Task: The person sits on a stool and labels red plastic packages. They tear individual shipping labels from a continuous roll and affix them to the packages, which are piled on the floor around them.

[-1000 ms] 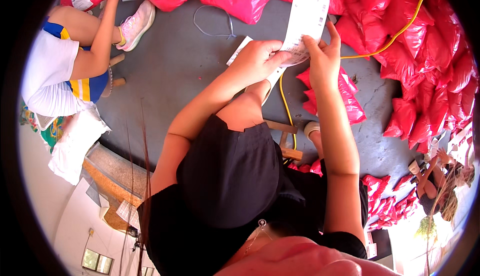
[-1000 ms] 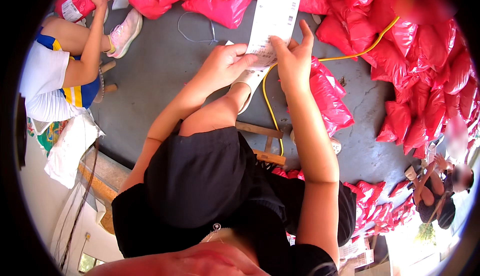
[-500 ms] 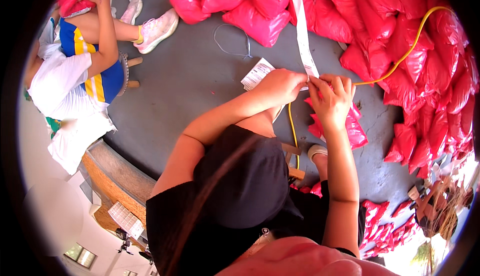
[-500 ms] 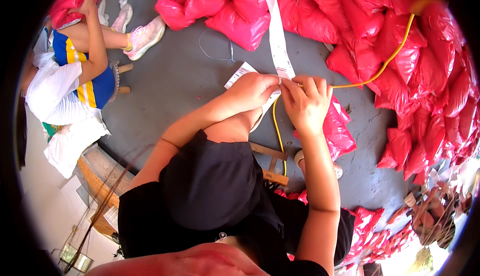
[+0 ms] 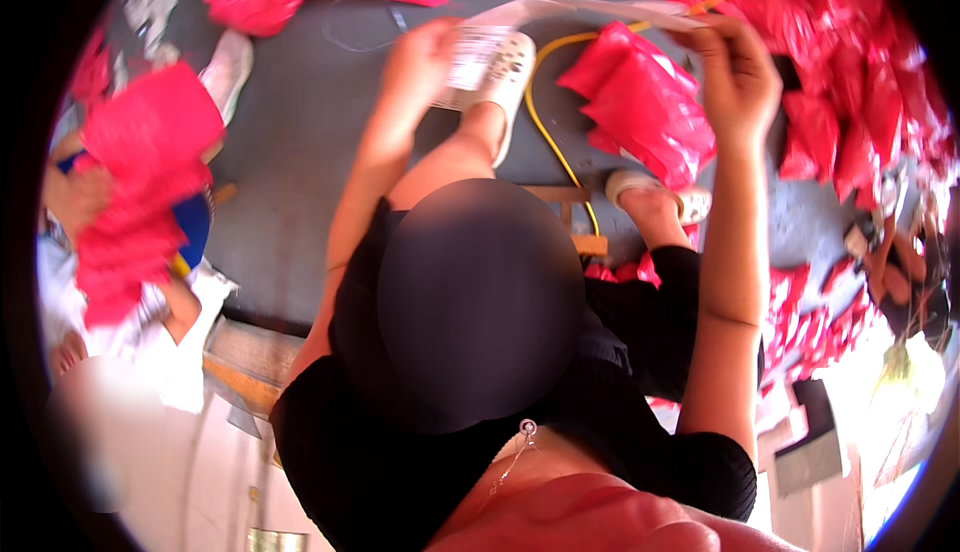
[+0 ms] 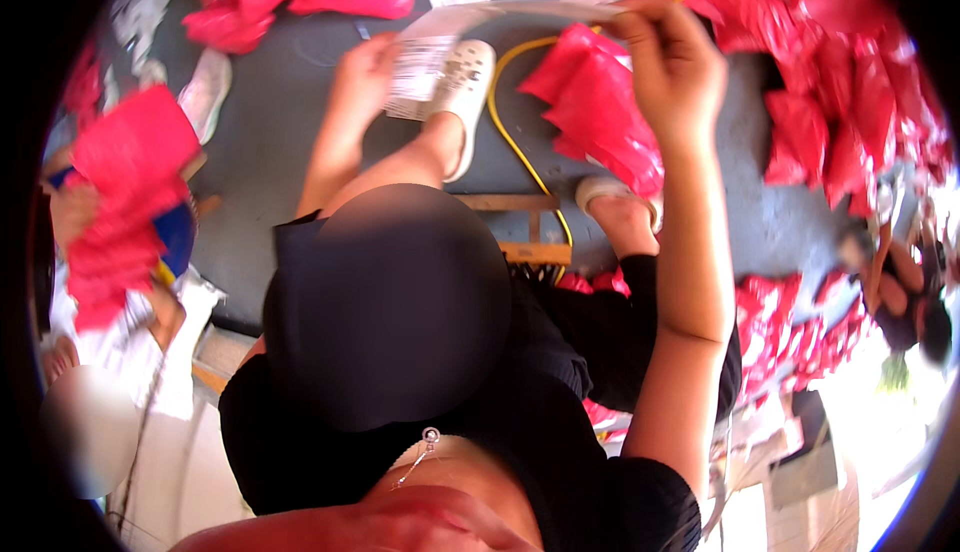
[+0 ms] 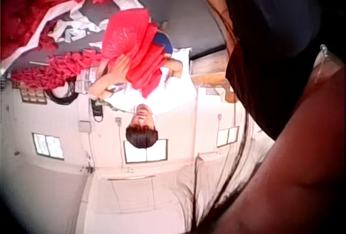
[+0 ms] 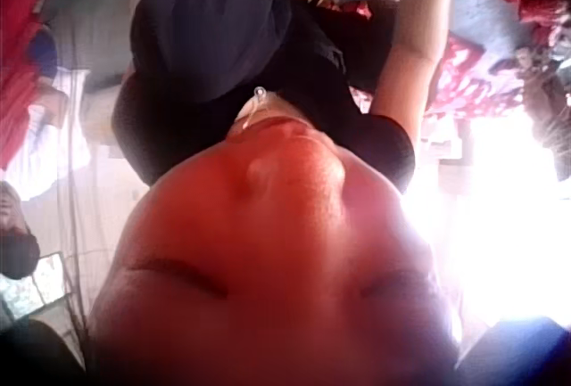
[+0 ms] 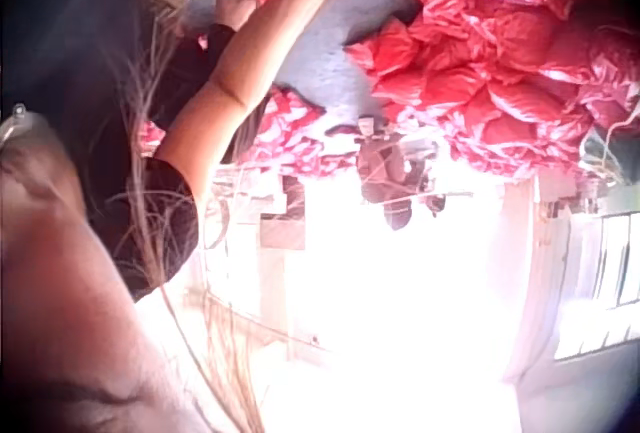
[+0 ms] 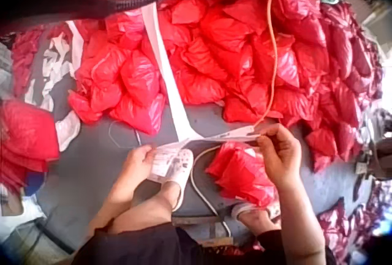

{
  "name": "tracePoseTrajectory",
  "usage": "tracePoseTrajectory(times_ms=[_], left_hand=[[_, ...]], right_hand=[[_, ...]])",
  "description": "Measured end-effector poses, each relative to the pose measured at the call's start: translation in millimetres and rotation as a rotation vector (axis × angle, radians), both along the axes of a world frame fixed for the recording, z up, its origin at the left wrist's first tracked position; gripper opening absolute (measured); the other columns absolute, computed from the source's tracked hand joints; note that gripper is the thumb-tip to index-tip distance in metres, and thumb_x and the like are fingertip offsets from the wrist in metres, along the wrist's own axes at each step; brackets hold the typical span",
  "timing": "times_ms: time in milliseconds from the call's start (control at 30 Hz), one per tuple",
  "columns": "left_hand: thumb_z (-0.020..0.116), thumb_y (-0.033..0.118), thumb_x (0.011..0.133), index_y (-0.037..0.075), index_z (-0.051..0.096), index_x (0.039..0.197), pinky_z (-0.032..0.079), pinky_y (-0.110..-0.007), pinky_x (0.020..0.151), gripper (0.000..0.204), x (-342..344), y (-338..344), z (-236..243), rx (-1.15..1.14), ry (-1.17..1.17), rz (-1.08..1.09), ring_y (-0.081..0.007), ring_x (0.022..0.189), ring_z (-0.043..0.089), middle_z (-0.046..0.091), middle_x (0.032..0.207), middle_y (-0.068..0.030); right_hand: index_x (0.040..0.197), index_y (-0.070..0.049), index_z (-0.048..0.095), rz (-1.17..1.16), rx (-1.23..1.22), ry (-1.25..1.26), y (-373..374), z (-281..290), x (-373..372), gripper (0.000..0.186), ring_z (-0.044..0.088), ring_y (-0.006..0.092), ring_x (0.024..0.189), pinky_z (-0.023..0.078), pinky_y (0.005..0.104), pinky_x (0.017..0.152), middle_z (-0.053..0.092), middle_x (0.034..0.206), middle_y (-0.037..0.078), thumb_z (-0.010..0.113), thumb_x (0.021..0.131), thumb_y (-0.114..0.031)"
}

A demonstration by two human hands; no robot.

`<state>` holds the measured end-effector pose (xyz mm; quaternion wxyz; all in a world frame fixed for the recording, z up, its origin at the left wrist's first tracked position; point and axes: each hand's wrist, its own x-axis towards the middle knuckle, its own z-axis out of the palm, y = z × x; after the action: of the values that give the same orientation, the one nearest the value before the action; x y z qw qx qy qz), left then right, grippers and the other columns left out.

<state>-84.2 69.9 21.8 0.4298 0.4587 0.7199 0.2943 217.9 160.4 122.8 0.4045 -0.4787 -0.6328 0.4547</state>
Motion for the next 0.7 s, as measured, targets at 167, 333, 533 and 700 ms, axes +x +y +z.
tracePoseTrajectory(times_ms=[167, 333, 533, 700], left_hand=[[0.053, 0.012, 0.093, -0.003, 0.064, 0.107, 0.048, -0.026, 0.069, 0.024, -27, -22, -28, -0.190, -0.142, 0.117, -0.0088, 0.075, 0.059, 0.068, 0.084, -0.0069], [0.051, 0.010, 0.093, -0.007, 0.061, 0.110, 0.048, -0.024, 0.072, 0.026, 1, -17, -20, -0.207, -0.312, 0.118, -0.0094, 0.078, 0.060, 0.067, 0.094, -0.0090], [0.052, 0.010, 0.093, -0.005, 0.062, 0.111, 0.048, -0.025, 0.073, 0.025, 24, -4, 2, -0.227, -0.269, 0.021, -0.0091, 0.080, 0.061, 0.068, 0.091, -0.0074], [0.052, 0.010, 0.093, -0.004, 0.062, 0.111, 0.048, -0.025, 0.072, 0.025, 8, -12, -7, -0.195, -0.274, 0.027, -0.0086, 0.080, 0.061, 0.068, 0.091, -0.0067]], right_hand=[[0.096, 0.003, 0.065, -0.284, 0.255, -0.406, -43, 23, 92, 0.011, 0.067, 0.0141, 0.087, 0.052, 0.0246, 0.077, 0.070, 0.093, 0.009, 0.059, 0.088, 0.002], [0.091, -0.010, 0.069, -0.181, 0.184, -0.766, -131, -37, 104, 0.013, 0.068, 0.0221, 0.090, 0.055, 0.0311, 0.075, 0.070, 0.098, 0.006, 0.066, 0.080, -0.003], [0.101, -0.014, 0.068, -0.005, 0.152, -0.994, -169, -103, 111, 0.019, 0.067, 0.0243, 0.080, 0.053, 0.0363, 0.071, 0.068, 0.100, 0.004, 0.062, 0.082, -0.013], [0.101, -0.017, 0.068, 0.395, -0.471, -1.447, -146, -55, 86, 0.021, 0.064, 0.0236, 0.084, 0.050, 0.0385, 0.074, 0.065, 0.108, 0.004, 0.063, 0.081, -0.022]])
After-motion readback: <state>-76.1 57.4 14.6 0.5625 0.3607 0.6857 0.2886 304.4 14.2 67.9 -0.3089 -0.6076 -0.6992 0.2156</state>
